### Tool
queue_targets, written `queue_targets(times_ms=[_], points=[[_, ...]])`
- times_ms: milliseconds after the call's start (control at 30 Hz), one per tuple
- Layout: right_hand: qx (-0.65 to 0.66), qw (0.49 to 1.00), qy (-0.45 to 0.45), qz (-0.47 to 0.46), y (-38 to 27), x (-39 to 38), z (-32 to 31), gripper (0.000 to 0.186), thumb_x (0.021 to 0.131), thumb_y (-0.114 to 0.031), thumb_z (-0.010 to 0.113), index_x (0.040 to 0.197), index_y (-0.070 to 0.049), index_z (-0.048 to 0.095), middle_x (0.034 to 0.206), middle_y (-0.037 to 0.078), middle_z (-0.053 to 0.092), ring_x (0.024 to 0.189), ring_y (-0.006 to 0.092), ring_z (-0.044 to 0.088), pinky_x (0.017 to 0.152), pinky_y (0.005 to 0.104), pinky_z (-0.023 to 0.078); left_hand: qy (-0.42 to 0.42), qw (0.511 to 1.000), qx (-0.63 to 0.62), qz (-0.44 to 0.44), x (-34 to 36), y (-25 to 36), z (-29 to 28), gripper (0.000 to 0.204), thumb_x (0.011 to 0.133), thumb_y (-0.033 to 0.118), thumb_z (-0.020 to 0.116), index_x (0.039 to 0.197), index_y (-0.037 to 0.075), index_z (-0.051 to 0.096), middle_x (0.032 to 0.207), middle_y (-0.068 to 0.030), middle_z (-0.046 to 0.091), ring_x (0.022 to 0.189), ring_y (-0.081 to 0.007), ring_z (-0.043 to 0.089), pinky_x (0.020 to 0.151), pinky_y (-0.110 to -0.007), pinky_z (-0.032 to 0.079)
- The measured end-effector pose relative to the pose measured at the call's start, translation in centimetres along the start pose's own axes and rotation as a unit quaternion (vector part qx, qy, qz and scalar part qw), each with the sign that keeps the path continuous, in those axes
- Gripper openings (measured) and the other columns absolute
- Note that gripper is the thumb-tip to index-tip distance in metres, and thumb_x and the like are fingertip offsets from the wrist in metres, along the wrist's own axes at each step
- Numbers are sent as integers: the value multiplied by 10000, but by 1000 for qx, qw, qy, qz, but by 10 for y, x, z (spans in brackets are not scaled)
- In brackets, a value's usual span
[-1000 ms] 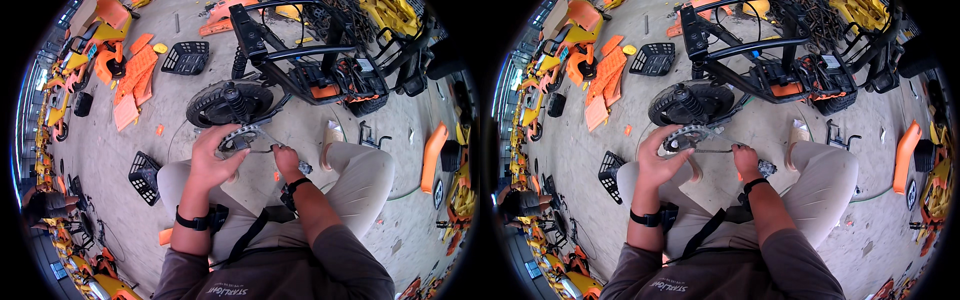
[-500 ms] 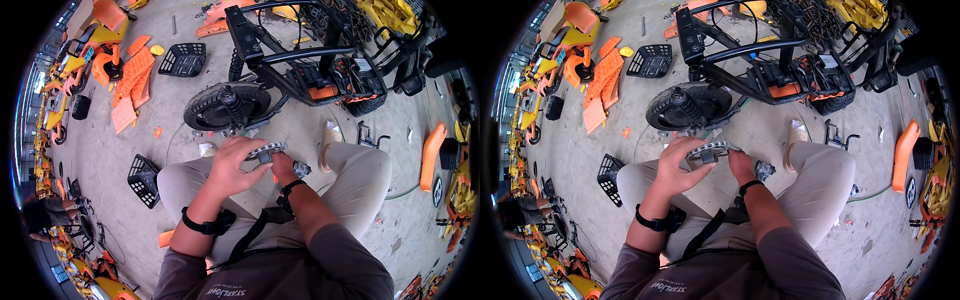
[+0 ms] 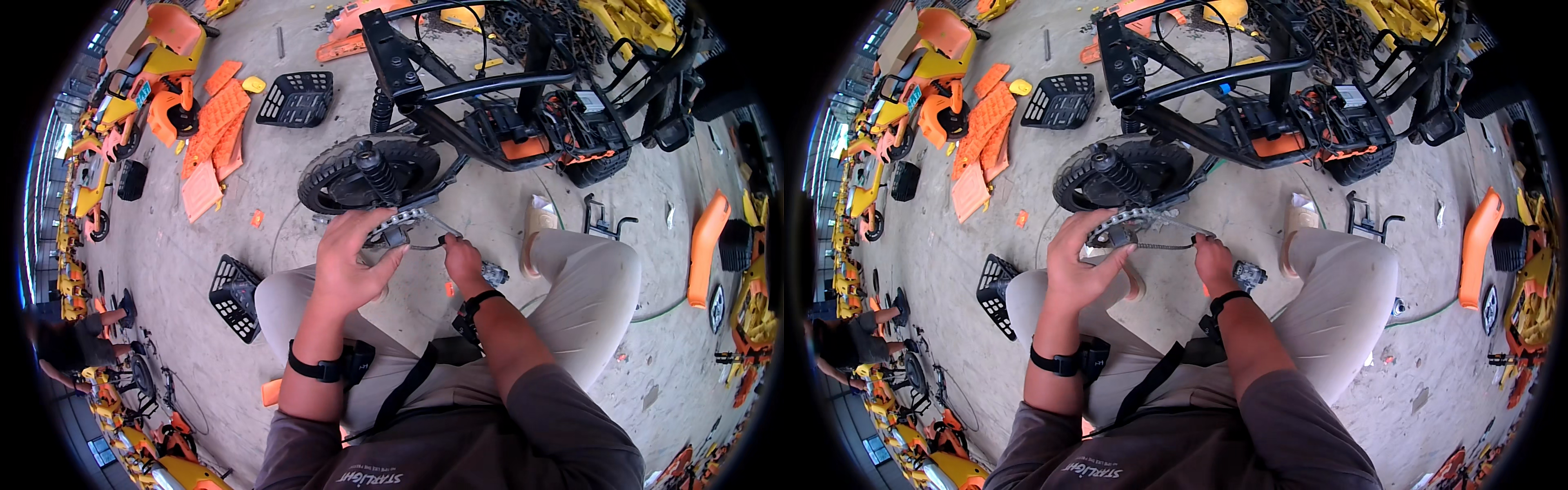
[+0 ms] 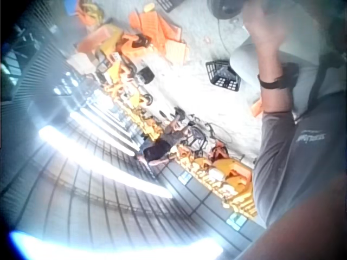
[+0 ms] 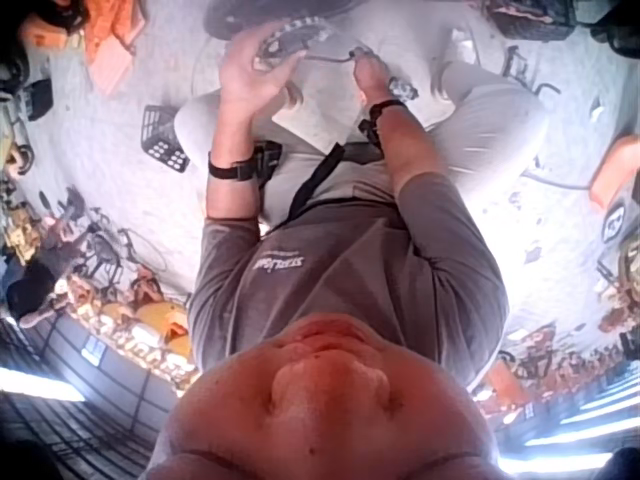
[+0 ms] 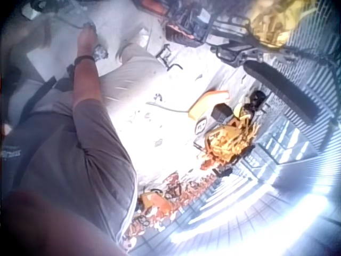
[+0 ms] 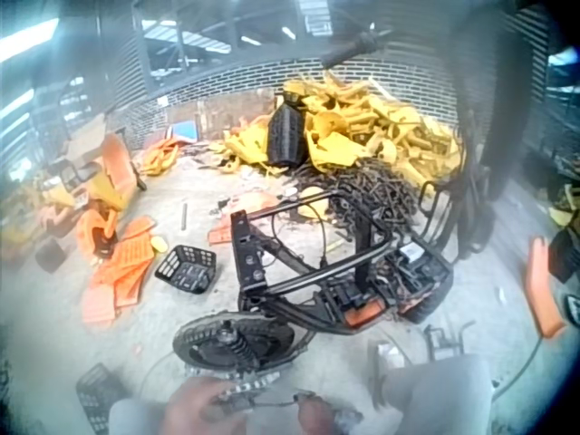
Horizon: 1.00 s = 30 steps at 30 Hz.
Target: The person holds a sprocket and chain, fitting the chain around the gear while seated on the floor near a scooter frame.
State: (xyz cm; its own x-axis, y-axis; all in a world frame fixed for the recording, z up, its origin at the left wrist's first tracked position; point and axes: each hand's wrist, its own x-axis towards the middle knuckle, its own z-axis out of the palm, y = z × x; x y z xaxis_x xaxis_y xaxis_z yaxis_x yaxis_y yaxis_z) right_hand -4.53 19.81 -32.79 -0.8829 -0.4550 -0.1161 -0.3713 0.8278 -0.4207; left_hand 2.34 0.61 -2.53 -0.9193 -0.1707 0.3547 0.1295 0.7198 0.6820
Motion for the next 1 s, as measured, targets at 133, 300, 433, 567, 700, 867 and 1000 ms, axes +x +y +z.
queue_targets(times_ms=[133, 300, 433, 567, 700, 867, 1000], points=[[7, 1000, 8, -2, 3, 0, 4, 145, 923, -177, 568, 1034, -102, 622, 937, 124, 689, 892, 319, 669, 724, 466, 547, -20, 1000, -9, 4, 1, 1, -1, 456, 672, 68, 837, 1099, 25, 683, 1056, -141, 709, 972, -302, 670, 870, -377, 517], [3, 1000, -1, 6, 7, -1, 7, 138, 929, -190, 584, 1028, -100, 619, 932, 121, 686, 898, 326, 665, 733, 470, 547, -30, 999, 5, 25, 2, 5, -2, 449, 669, 61, 829, 1093, 29, 684, 1024, -147, 704, 961, -312, 668, 863, -380, 517], [4, 1000, 4, 16, 8, 0, 6, 149, 930, -203, 600, 1029, -93, 613, 931, 126, 686, 893, 334, 660, 736, 478, 546, -23, 999, -8, 22, 3, 2, -3, 442, 665, 55, 825, 1085, 33, 688, 1015, -150, 702, 955, -319, 667, 858, -383, 518], [6, 1000, 8, 19, 8, 3, 6, 160, 937, -209, 588, 1041, -89, 611, 946, 129, 686, 894, 333, 660, 735, 480, 547, -21, 1000, -9, 21, 4, 2, -5, 440, 660, 57, 824, 1078, 31, 689, 1018, -151, 701, 955, -318, 667, 857, -384, 519], [-21, 999, -1, 28, 9, 1, 8, 171, 944, -208, 569, 1046, -78, 610, 952, 137, 686, 897, 337, 662, 736, 482, 546, -43, 999, -12, 20, 0, 2, -5, 442, 649, 67, 831, 1068, 37, 692, 992, -141, 709, 931, -313, 671, 881, -399, 509], [-49, 999, -3, 5, 12, 0, 12, 173, 952, -185, 514, 1067, -84, 594, 899, 117, 686, 843, 313, 679, 690, 453, 561, -63, 997, -44, 34, -2, 6, 3, 437, 644, 83, 844, 1054, 51, 696, 972, -120, 719, 913, -312, 673, 922, -424, 488], [-45, 999, -19, -13, 8, -3, 17, 151, 950, -186, 509, 1016, -85, 598, 887, 126, 691, 842, 322, 687, 702, 468, 559, -69, 996, -52, 36, 0, 11, 13, 443, 646, 110, 862, 1052, 53, 695, 987, -114, 720, 919, -308, 673, 920, -434, 478]])
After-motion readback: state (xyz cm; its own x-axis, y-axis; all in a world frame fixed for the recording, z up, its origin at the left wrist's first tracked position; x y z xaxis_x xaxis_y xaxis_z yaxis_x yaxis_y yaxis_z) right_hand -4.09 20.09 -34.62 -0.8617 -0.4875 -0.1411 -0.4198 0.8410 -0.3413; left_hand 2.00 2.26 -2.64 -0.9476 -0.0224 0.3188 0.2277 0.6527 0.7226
